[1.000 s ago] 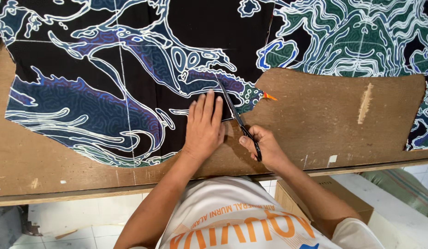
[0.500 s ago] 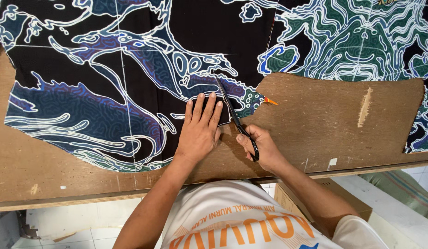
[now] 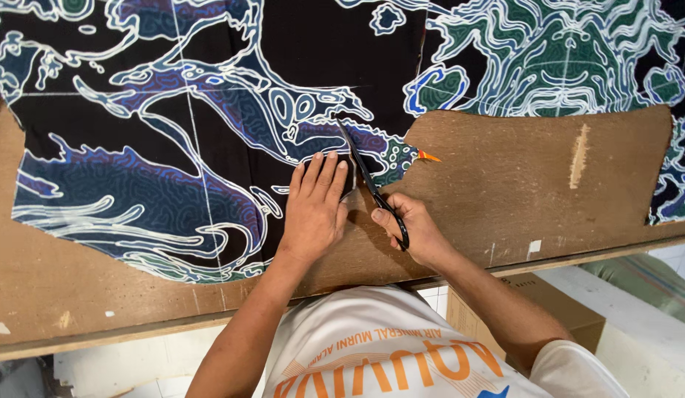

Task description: The person uses shears to cut a large piece of patterned fabric laid out on a wooden table. They follow white guide lines drawn on the fabric, cutting out specific shapes and removing the excess material.

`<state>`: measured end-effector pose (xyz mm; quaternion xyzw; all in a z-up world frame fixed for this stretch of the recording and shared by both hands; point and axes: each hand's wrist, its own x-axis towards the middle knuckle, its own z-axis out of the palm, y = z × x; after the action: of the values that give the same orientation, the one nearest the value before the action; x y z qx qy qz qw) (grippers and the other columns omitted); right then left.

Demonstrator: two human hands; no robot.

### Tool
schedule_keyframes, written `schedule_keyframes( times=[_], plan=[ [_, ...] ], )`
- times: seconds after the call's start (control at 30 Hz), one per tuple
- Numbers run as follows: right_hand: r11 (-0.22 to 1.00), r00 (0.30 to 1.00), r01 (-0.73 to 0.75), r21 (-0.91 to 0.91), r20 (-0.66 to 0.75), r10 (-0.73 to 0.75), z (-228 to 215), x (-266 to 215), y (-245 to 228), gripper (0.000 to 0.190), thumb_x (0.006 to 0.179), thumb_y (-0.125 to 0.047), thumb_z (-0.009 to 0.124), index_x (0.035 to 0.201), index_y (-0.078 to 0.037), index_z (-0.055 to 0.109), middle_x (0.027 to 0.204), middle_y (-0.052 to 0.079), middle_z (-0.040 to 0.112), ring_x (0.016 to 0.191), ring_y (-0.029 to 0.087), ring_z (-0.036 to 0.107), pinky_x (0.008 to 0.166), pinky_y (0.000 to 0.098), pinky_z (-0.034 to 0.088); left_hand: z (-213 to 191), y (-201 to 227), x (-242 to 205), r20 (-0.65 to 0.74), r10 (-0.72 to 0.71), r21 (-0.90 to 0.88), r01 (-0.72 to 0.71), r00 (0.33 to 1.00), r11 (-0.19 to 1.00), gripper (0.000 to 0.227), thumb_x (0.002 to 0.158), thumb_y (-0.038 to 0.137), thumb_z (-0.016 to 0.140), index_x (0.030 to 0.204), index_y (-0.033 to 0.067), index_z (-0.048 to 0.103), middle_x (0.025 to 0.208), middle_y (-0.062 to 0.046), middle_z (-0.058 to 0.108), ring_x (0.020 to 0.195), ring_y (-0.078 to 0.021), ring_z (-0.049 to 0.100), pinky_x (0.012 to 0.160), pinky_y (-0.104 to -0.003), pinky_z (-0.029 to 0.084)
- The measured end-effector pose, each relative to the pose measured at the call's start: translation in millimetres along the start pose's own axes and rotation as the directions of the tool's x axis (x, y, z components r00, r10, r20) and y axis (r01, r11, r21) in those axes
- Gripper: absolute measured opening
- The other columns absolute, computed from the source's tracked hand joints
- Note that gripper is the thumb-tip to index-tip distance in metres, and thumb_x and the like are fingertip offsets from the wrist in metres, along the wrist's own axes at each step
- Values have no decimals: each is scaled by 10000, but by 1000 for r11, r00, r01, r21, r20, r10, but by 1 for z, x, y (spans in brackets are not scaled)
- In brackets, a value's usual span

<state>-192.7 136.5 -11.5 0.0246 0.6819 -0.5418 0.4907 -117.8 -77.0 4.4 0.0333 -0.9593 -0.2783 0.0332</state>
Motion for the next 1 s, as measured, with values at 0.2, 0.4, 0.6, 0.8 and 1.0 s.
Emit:
schedule_keyframes(
  times=[0.2, 0.4, 0.6, 0.8, 1.0],
  plan=[
    [998, 999, -29, 53, -24, 31, 14, -17, -2, 377, 930, -434, 694, 867, -79, 584, 625, -16, 534, 496, 53, 504, 430, 224, 390, -24, -22, 1, -58, 31, -236, -44, 998, 971, 431, 959, 91, 558, 1361, -65, 565, 1443, -227, 585, 1362, -384, 536, 1173, -502, 358],
    [957, 992, -7, 289, -122, 44, 59, -12, -6, 392, 929, -440, 702, 895, -70, 579, 636, -1, 531, 495, 73, 493, 438, 235, 400, -39, -39, 3, -19, 90, -385, -90, 996, 919, 378, 998, 78, 518, 1344, -63, 581, 1406, -233, 613, 1318, -391, 573, 1133, -472, 399],
    [917, 970, 77, 390, -244, 22, 103, 8, -10, 420, 918, -472, 703, 917, -70, 581, 651, -7, 524, 515, 74, 490, 439, 240, 416, -44, -53, 7, -15, 122, -478, -114, 992, 871, 376, 1006, 86, 506, 1344, -66, 575, 1403, -235, 613, 1312, -390, 580, 1125, -463, 415],
    [878, 952, 125, 462, -305, 25, 132, 10, -14, 438, 926, -484, 703, 952, -67, 574, 678, -4, 532, 544, 79, 510, 473, 242, 438, -45, -58, 7, -6, 125, -543, -108, 992, 832, 384, 1016, 107, 490, 1349, -67, 570, 1415, -232, 608, 1315, -387, 584, 1135, -459, 415],
    [845, 936, 150, 513, -349, 46, 151, 16, -21, 408, 950, -460, 675, 969, -67, 568, 689, -4, 554, 541, 90, 525, 459, 254, 425, -44, -62, 7, 17, 127, -555, -97, 992, 826, 390, 1028, 125, 470, 1349, -72, 569, 1409, -244, 609, 1305, -396, 590, 1136, -461, 413]
  ],
)
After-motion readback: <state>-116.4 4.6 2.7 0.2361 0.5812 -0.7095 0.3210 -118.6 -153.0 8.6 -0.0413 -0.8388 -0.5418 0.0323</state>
